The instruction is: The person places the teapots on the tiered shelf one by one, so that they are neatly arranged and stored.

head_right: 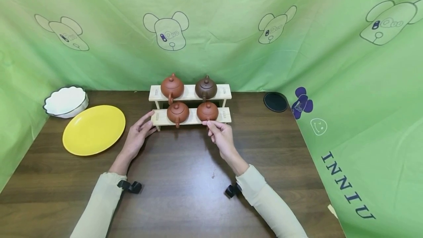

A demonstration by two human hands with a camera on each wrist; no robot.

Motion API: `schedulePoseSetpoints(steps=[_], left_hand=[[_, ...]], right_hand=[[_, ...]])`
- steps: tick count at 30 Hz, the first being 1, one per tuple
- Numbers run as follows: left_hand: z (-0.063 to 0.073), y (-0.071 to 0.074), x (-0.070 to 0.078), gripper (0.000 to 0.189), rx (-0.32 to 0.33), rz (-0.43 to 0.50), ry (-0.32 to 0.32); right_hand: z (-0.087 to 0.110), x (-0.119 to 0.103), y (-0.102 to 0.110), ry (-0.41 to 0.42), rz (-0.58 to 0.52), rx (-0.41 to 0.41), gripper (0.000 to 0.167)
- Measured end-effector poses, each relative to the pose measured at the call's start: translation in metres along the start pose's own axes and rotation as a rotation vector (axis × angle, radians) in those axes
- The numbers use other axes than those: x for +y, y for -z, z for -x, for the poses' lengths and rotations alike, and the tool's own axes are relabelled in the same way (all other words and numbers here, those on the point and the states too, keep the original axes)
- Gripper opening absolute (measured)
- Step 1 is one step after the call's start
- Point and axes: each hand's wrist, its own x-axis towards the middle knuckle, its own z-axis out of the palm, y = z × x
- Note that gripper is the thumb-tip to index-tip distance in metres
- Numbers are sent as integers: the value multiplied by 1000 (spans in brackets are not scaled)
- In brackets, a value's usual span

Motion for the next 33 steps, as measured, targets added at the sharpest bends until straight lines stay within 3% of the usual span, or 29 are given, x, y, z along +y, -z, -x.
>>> schedulePoseSetpoints(steps=[14,26,33], left_hand=[[-1,-1,-1,51,0,5,7],[-1,-2,0,50,18,-17,0],[0,-2,-2,54,26,-29,-39]], right_hand=[[-7,1,-1,-37,-84,17,19],[-7,4,4,-40,-6,22,21],[-6,5,11,-22,4,55,13]])
